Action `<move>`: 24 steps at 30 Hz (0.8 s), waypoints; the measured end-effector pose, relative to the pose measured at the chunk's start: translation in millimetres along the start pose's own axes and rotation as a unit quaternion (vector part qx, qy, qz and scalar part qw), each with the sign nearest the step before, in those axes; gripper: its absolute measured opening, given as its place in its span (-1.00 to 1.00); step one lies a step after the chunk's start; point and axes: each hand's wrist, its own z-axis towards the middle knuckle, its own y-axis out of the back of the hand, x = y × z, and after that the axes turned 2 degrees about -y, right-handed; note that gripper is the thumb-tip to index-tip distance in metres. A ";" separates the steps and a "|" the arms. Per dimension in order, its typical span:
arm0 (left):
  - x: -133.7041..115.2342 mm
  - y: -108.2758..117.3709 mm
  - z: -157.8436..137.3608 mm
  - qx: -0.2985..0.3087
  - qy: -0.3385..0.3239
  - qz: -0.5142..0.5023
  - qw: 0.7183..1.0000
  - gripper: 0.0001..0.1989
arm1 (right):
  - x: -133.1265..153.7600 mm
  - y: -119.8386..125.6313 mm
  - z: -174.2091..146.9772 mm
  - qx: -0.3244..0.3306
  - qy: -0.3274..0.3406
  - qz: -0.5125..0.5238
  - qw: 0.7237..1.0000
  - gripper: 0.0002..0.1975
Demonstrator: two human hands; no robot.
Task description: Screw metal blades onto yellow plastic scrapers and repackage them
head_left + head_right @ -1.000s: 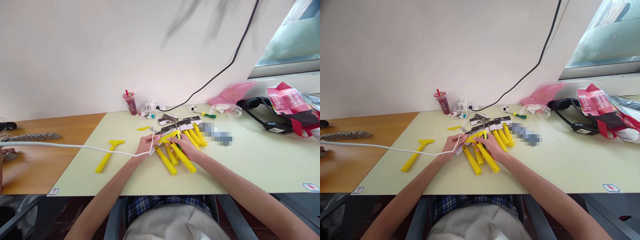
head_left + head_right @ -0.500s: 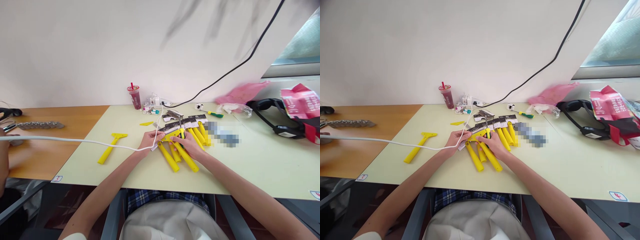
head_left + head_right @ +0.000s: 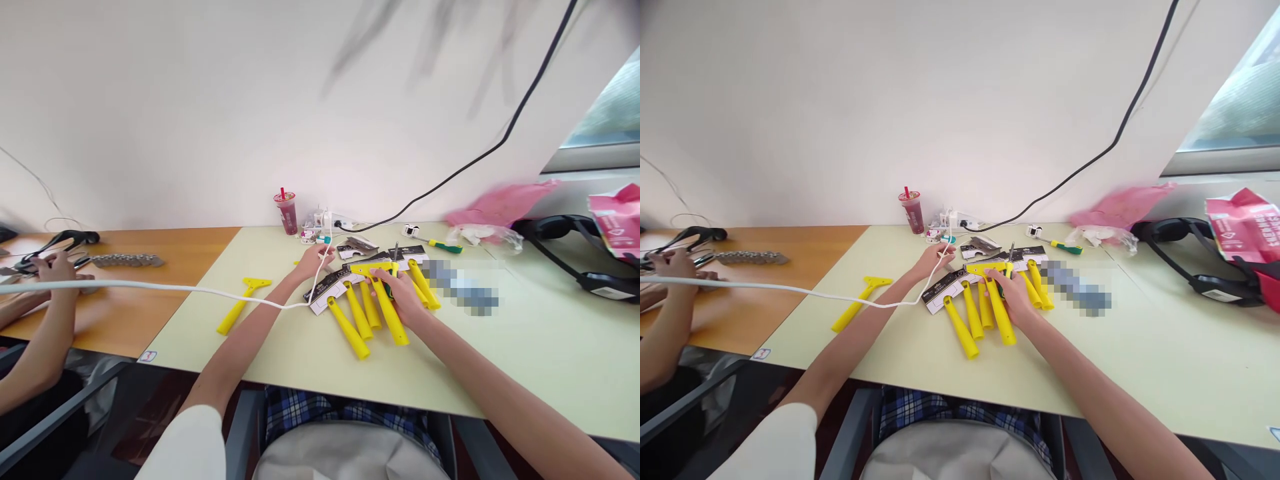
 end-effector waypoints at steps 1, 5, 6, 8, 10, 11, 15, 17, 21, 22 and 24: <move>2.8 2.5 13.8 0.026 -0.001 0.036 0.999 -0.70 | 1.1 0.9 0.9 -0.002 -0.004 0.000 1.000 -0.69; 6.1 1.6 53.2 0.149 -0.007 0.118 0.982 -0.75 | 1.1 1.2 2.8 0.005 -0.015 0.013 1.000 -0.65; 6.2 1.1 59.1 0.166 -0.007 0.123 0.978 -0.74 | 0.2 0.8 3.3 0.007 -0.014 0.018 1.000 -0.63; 7.0 3.6 67.3 0.190 -0.002 0.133 0.973 -0.73 | -2.1 -0.2 4.2 0.011 -0.017 0.025 0.999 -0.62; 9.2 12.8 71.3 0.210 0.010 0.147 0.967 -0.71 | -3.5 -1.2 4.4 0.012 -0.023 0.027 0.999 -0.64; 10.7 19.4 71.8 0.218 0.019 0.154 0.963 -0.70 | -3.7 -1.6 4.1 0.014 -0.024 0.027 0.999 -0.65; 17.8 44.3 66.0 0.254 0.052 0.176 0.950 -0.70 | -1.9 -4.4 0.3 0.022 -0.027 0.027 0.999 -0.68; 20.3 49.8 61.4 0.265 0.057 0.179 0.946 -0.68 | -1.5 -6.7 -2.5 0.020 -0.031 0.032 0.999 -0.67; 21.0 48.4 56.5 0.268 0.056 0.185 0.944 -0.58 | -4.6 -11.2 -6.8 0.038 -0.040 0.035 0.998 -0.62; 20.3 47.1 56.0 0.267 0.055 0.187 0.944 -0.55 | -5.9 -11.8 -7.2 0.042 -0.041 0.033 0.998 -0.61; 18.5 44.7 54.5 0.263 0.052 0.191 0.944 -0.53 | -8.5 -12.1 -7.1 0.044 -0.043 0.026 0.998 -0.61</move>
